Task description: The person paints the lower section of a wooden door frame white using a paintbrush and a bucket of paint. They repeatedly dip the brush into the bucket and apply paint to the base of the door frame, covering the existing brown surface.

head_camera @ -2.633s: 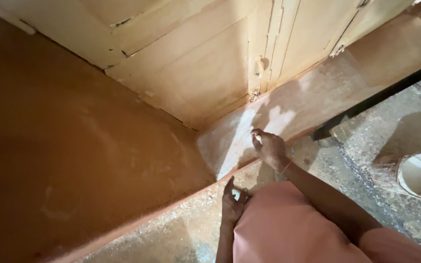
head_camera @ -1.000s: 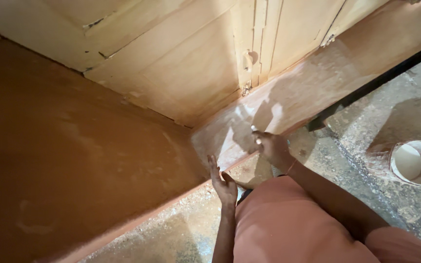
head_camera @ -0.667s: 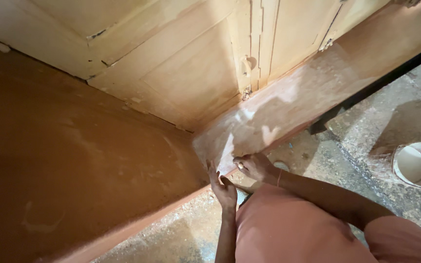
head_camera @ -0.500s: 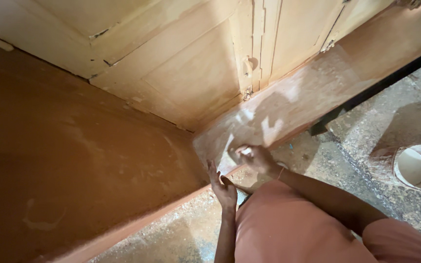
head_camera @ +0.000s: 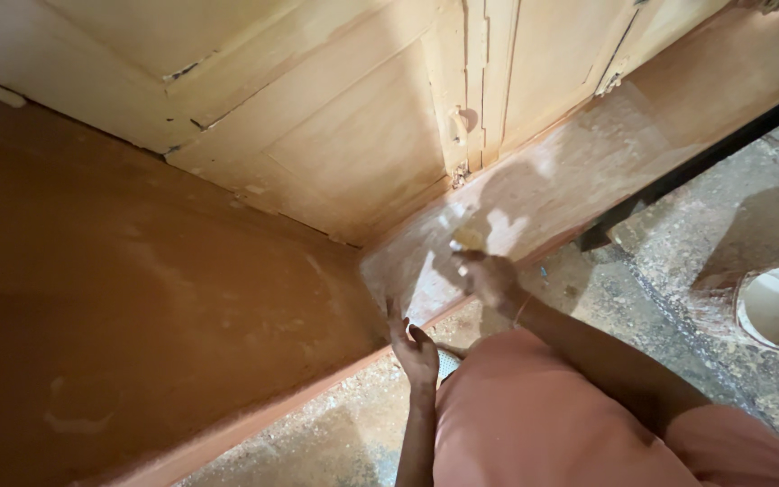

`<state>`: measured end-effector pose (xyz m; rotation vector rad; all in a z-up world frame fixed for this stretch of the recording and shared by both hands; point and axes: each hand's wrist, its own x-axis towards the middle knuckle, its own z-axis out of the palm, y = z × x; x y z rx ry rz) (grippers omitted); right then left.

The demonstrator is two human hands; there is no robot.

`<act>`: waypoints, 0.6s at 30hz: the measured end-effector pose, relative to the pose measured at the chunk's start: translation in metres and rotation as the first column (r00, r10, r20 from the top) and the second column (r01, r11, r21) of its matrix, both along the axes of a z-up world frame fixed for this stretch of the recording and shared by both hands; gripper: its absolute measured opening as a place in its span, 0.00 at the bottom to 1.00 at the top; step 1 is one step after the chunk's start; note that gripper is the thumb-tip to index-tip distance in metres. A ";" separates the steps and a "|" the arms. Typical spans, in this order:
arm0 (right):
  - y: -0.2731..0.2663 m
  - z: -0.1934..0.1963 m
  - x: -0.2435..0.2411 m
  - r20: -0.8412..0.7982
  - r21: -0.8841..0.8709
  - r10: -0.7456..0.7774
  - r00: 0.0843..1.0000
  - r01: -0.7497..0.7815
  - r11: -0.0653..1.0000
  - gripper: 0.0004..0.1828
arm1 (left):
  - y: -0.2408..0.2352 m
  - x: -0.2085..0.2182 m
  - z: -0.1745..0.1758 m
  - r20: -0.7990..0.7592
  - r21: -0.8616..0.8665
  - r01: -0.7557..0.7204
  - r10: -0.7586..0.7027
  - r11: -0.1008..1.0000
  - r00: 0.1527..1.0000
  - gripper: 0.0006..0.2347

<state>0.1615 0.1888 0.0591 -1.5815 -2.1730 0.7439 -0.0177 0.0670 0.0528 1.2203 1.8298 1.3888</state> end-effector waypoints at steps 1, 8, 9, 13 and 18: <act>-0.003 -0.001 -0.007 0.051 0.087 0.069 0.996 -0.073 0.993 0.19 | 0.001 0.000 0.000 -0.012 0.002 -0.008 0.008 1.000 1.000 0.29; 0.012 -0.005 -0.044 -0.178 -0.127 0.036 0.983 -0.059 0.990 0.12 | 0.009 -0.007 0.007 0.002 -0.013 -0.028 0.028 1.000 1.000 0.26; 0.021 -0.010 -0.044 -0.315 -0.207 -0.048 0.948 -0.019 0.978 0.12 | 0.010 -0.008 0.009 0.012 -0.018 -0.024 0.024 1.000 1.000 0.26; 0.076 -0.038 -0.032 -0.500 -0.305 -0.386 0.775 0.260 0.916 0.11 | 0.017 -0.009 0.014 -0.075 0.083 -0.004 0.010 0.997 0.997 0.25; 0.110 -0.043 0.042 -0.525 -0.264 -0.566 0.636 0.511 0.818 0.07 | 0.020 -0.009 0.017 -0.044 0.040 -0.019 0.021 0.999 0.999 0.26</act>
